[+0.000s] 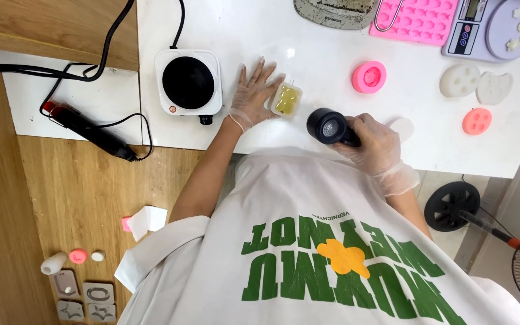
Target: The person is pouring melted wax from a pot into a mold and then using a heat gun to smooth the surface of the wax.
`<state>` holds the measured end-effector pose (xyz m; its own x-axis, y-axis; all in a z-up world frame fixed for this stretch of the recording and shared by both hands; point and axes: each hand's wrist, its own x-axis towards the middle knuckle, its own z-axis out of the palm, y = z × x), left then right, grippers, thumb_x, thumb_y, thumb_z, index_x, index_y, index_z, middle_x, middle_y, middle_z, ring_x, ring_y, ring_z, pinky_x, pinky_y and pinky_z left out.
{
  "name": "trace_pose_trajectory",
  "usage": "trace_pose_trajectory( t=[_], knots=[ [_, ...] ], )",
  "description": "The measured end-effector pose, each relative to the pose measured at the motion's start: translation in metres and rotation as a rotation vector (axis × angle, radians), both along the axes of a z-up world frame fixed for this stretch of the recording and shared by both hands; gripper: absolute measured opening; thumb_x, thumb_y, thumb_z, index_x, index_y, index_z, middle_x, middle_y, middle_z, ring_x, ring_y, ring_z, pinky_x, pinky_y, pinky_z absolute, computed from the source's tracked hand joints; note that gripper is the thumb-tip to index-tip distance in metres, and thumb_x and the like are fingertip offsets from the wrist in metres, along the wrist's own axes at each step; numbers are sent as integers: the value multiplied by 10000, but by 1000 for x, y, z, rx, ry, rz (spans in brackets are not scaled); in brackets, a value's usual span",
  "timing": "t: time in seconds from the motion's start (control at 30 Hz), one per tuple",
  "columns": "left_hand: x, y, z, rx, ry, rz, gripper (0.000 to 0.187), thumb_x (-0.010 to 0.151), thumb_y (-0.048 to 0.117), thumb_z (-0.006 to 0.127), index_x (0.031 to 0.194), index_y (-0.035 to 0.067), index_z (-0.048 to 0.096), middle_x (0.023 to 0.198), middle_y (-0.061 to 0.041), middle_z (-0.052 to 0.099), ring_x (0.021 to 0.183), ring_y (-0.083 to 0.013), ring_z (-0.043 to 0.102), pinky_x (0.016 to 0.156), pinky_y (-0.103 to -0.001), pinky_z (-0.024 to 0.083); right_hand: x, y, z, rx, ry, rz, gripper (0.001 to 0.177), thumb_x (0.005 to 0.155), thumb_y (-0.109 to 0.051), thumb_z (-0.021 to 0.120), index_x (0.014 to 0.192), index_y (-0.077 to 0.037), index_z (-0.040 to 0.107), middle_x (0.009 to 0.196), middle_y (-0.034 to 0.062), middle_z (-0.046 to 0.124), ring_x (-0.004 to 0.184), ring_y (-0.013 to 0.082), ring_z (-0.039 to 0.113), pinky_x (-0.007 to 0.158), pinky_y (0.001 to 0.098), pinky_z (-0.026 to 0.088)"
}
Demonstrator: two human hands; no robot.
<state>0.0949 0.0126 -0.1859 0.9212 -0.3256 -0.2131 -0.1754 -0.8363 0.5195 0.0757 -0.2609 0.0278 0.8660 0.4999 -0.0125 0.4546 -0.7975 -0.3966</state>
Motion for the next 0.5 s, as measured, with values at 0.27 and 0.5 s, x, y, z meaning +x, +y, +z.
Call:
trace_pose_trajectory(
  t=[0.27, 0.5],
  knots=[
    [-40, -13, 19, 40, 168, 129, 1240, 729, 649, 826, 1643, 128, 169, 1707, -148, 117, 1582, -348, 66, 1269, -612, 53, 1, -18, -56, -38, -21, -144, 486, 775, -457, 902, 1103, -203, 650, 966, -9, 622, 856, 251, 705, 745, 379, 570],
    [-71, -50, -22, 64, -69, 355, 1225, 692, 813, 752, 1612, 165, 268, 1683, -102, 226, 1580, -288, 145, 1246, -659, 70, -11, -23, -59, -138, 6, 5, 531, 710, -507, 859, 1095, -203, 656, 951, 1, 622, 819, 261, 702, 752, 389, 572]
  ],
)
